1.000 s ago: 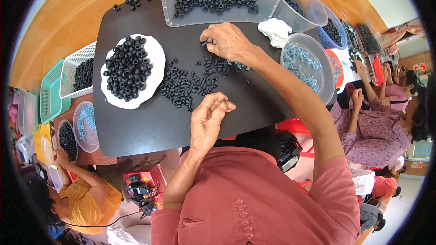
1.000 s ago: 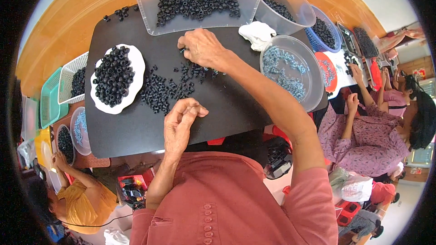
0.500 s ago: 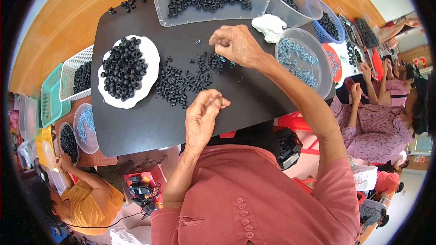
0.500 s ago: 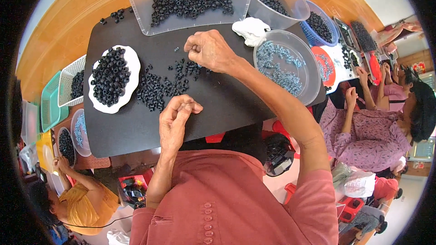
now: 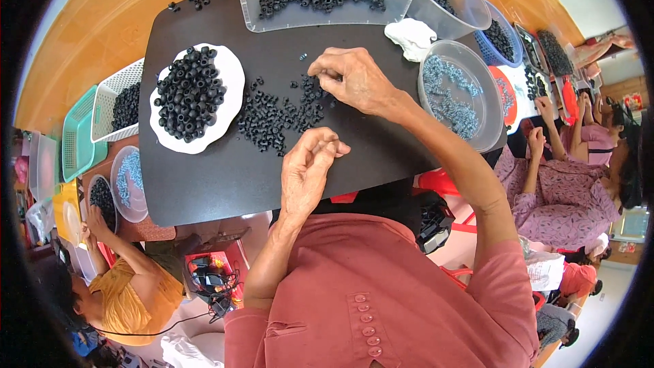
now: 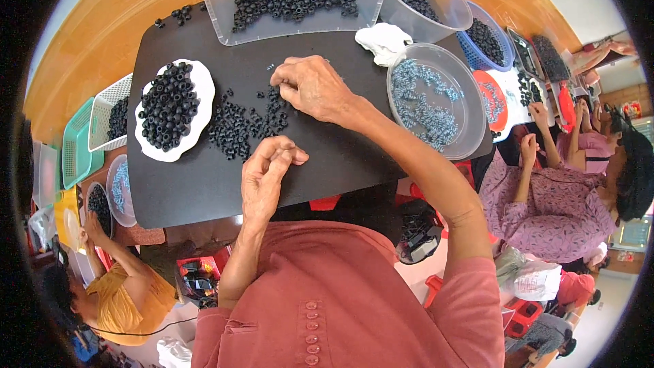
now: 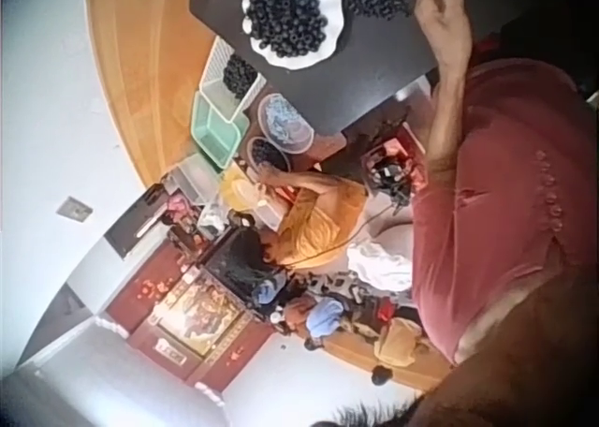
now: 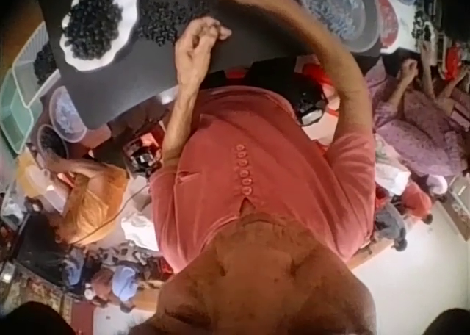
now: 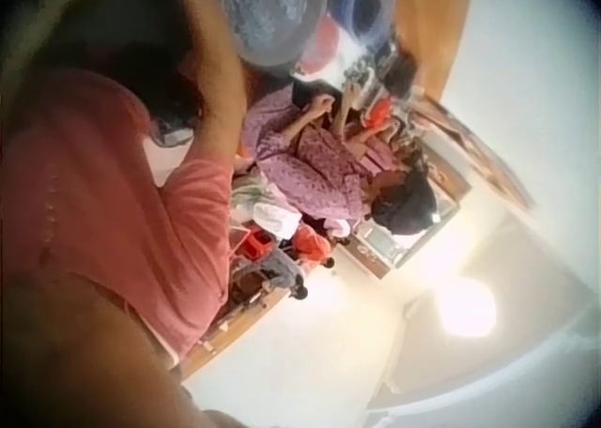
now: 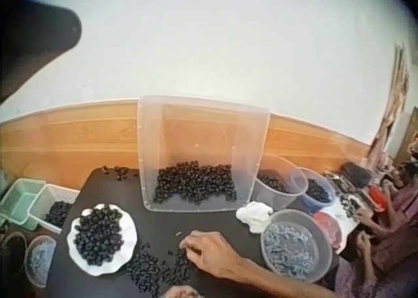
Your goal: The person sorts small black plastic components and blue beads by hand on a table.
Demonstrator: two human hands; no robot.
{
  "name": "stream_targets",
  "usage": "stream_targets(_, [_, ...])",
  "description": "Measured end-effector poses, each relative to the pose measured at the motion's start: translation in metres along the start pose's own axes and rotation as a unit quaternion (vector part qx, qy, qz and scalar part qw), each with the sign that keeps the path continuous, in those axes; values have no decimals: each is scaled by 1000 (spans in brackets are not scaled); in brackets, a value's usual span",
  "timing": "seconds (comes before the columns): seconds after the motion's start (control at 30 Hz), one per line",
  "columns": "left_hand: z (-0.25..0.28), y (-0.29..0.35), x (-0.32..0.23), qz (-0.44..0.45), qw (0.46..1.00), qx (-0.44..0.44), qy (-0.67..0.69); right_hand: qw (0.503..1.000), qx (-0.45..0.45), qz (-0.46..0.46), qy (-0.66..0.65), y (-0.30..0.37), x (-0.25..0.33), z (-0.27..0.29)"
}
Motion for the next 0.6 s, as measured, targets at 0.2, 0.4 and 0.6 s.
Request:
stream_targets(0.2, [3,0,1,-4,1000,-5,0,998,28,48,-1,-22,20,-21])
stream_targets(0.4, [1,0,5,16,1000,6,3,998,38,58,11,-44,30,-42])
stream_targets(0.6, [3,2,8,13,1000,4,7,996,1,82,-33,-65,50,-57])
Point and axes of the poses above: each hand's wrist, its own y-axis away from the middle knuckle, its own z-axis out of the back of the hand, x = y × z, the point moved 8 cm from there along -y, towards the middle knuckle, and after that the axes turned 3 degrees about -z, right-handed, at the moved point
